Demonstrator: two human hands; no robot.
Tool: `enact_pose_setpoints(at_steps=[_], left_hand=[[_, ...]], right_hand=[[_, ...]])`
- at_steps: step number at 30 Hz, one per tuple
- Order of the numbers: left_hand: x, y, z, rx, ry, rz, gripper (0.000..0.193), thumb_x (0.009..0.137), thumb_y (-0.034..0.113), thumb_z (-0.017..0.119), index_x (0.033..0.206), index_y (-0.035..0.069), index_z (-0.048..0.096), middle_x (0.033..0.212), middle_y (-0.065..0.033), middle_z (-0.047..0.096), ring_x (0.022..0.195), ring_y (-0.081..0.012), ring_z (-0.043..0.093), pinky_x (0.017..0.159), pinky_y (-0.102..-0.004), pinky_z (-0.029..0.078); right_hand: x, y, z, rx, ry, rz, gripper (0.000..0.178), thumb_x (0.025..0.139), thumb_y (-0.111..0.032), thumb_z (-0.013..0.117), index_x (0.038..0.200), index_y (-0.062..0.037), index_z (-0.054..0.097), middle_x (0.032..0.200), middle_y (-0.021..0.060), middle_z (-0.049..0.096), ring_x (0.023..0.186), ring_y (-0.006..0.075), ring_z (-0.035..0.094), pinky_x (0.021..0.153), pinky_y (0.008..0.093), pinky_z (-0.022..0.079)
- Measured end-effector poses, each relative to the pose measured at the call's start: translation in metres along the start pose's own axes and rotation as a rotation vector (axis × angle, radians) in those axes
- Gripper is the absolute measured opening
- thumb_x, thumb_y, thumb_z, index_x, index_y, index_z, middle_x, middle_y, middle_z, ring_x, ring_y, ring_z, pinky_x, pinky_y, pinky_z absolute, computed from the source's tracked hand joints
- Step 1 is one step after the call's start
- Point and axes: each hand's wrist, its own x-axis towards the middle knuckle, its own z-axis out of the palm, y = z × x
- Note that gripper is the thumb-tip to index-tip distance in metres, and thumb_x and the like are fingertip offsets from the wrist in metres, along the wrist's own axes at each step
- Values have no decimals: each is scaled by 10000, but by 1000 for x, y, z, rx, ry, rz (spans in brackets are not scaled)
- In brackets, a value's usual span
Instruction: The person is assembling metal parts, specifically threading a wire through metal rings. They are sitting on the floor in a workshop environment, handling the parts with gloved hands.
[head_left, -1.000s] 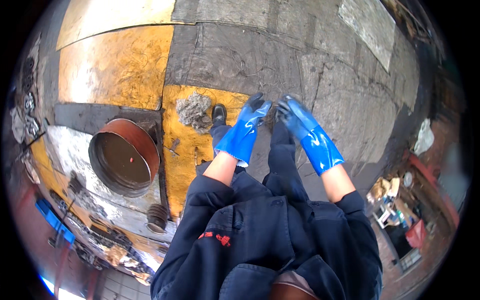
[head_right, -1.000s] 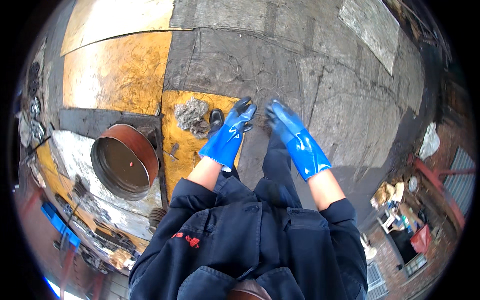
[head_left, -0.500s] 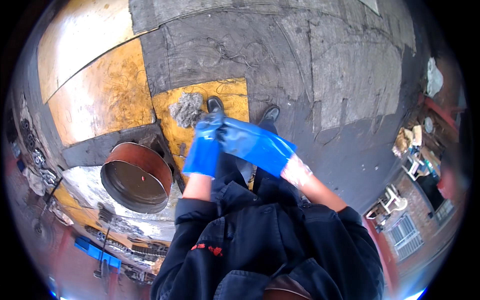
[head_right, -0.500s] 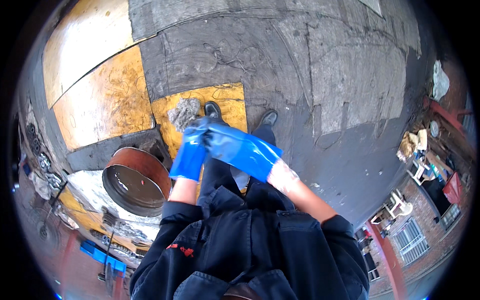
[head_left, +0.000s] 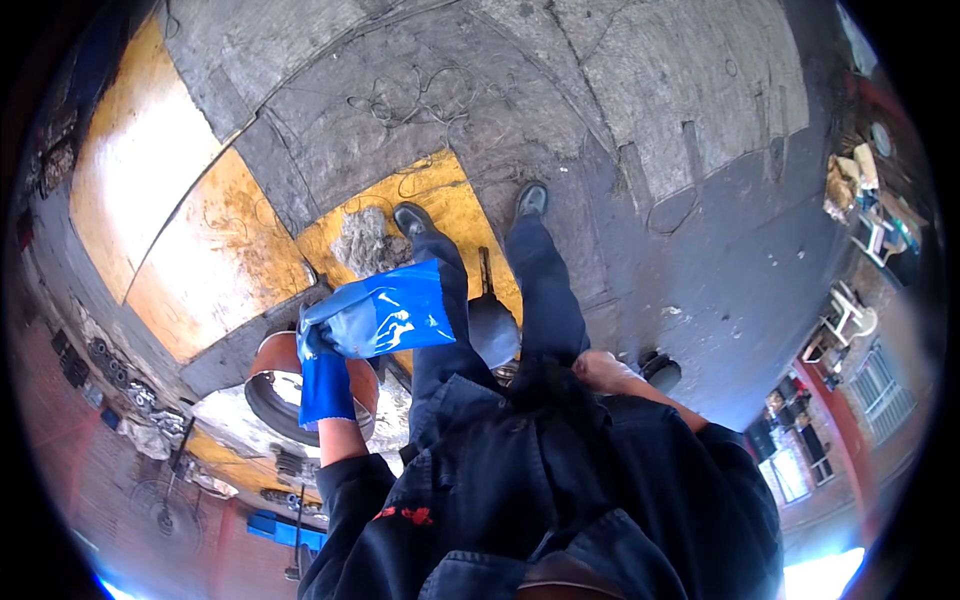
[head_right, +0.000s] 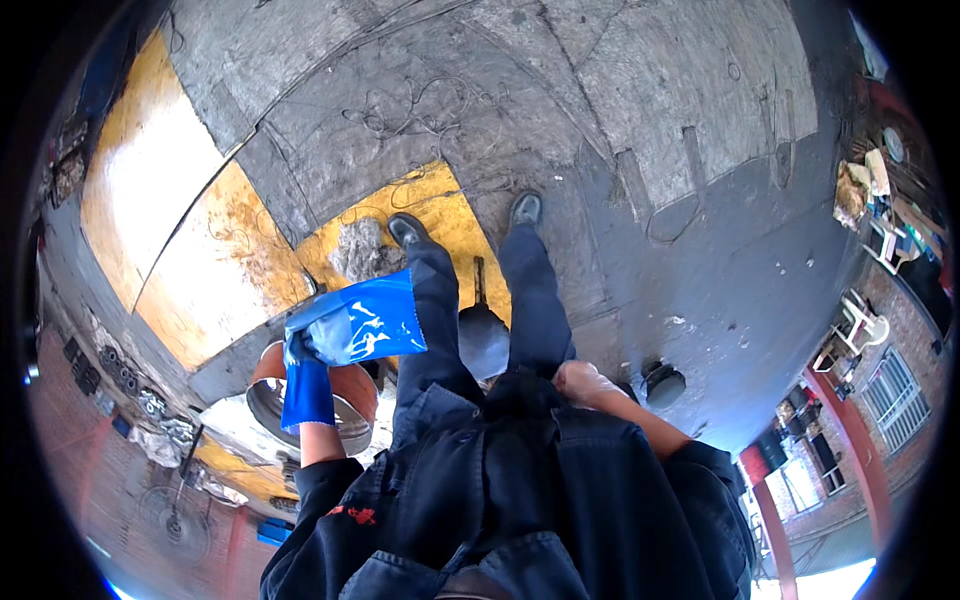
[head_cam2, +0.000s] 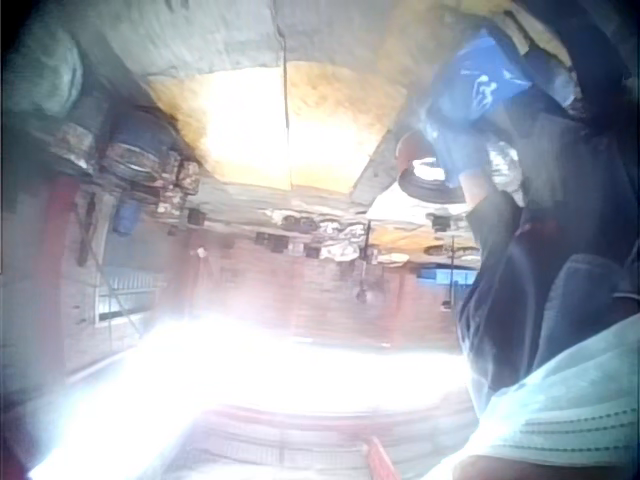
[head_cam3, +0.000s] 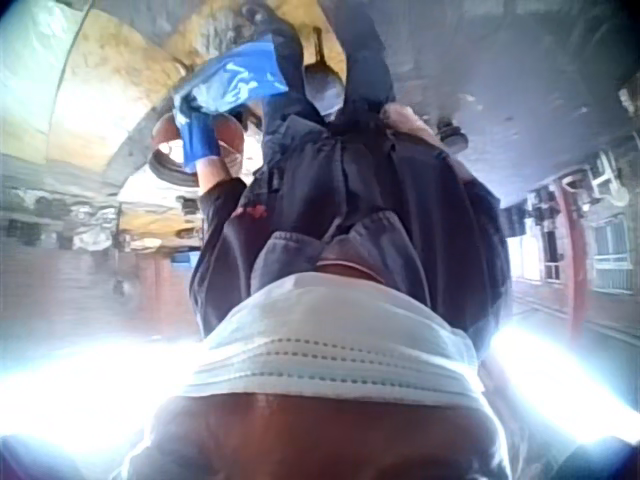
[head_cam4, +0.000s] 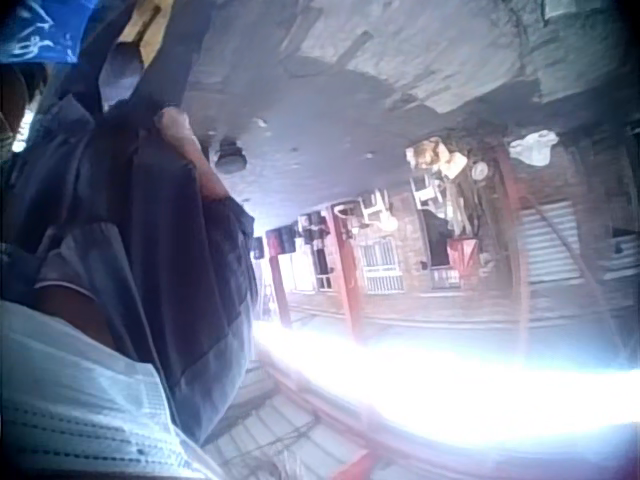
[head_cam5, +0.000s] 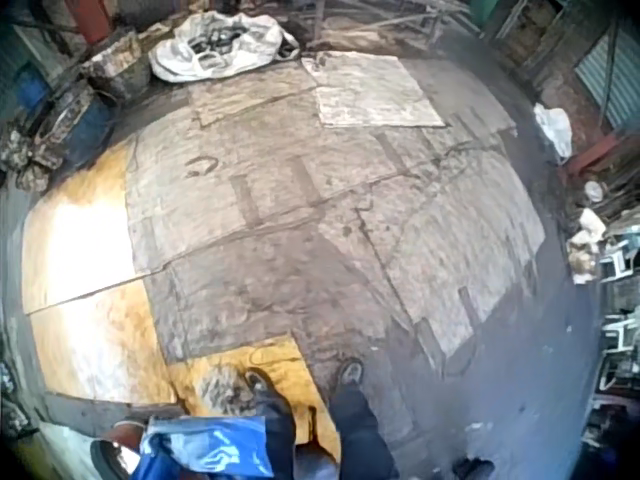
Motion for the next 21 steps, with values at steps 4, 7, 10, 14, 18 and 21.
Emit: enact_pose_setpoints(at_steps=[4, 7, 10, 14, 18, 21], left_hand=[[15, 15, -10, -59, 17, 7, 525, 995, 511, 480, 1242, 69, 619, 1211, -128, 663, 1108, -282, 631, 990, -428, 521], [-7, 7, 37, -9, 83, 37, 575, 999, 528, 454, 1340, 76, 550, 1344, -129, 587, 1233, -314, 550, 1085, -446, 434], [-42, 25, 89, 121, 182, 19, 605, 1002, 530, 444, 1405, 81, 492, 1404, -131, 539, 1273, -316, 516, 1106, -446, 404], [-22, 22, 61, -184, 138, 145, 618, 1014, 514, 419, 1468, 95, 426, 1483, -126, 460, 1341, -308, 447, 1149, -437, 333], [-22, 30, 67, -171, -44, 47, 671, 982, 561, 479, 1464, 99, 417, 1489, -134, 436, 1373, -309, 394, 1165, -452, 297], [-54, 30, 174, -134, 119, 118, 642, 1004, 534, 421, 1472, 94, 405, 1499, -130, 426, 1386, -304, 381, 1177, -455, 265]], right_hand=[[-40, 8, -32, 157, -378, -157, 300, 831, -252, 705, 1047, -52, 647, 976, 151, 654, 998, 327, 634, 885, 414, 487], [-17, 5, -8, 258, -378, -199, 372, 858, -274, 690, 1139, -47, 601, 1103, 163, 608, 1096, 334, 581, 950, 417, 450], [53, -12, 37, 348, -279, -336, 446, 885, -296, 675, 1232, -42, 556, 1229, 176, 561, 1194, 340, 529, 1016, 419, 414], [137, -66, 84, 478, -48, -666, 547, 921, -325, 656, 1355, -35, 495, 1398, 193, 499, 1325, 349, 458, 1103, 422, 365], [166, -121, 129, 397, 204, -619, 499, 912, -345, 662, 1281, -27, 554, 1272, 211, 572, 1269, 366, 511, 1068, 453, 406], [176, -113, 129, 320, -68, -443, 448, 912, -318, 658, 1243, -30, 570, 1227, 189, 590, 1208, 332, 536, 1025, 431, 427]])
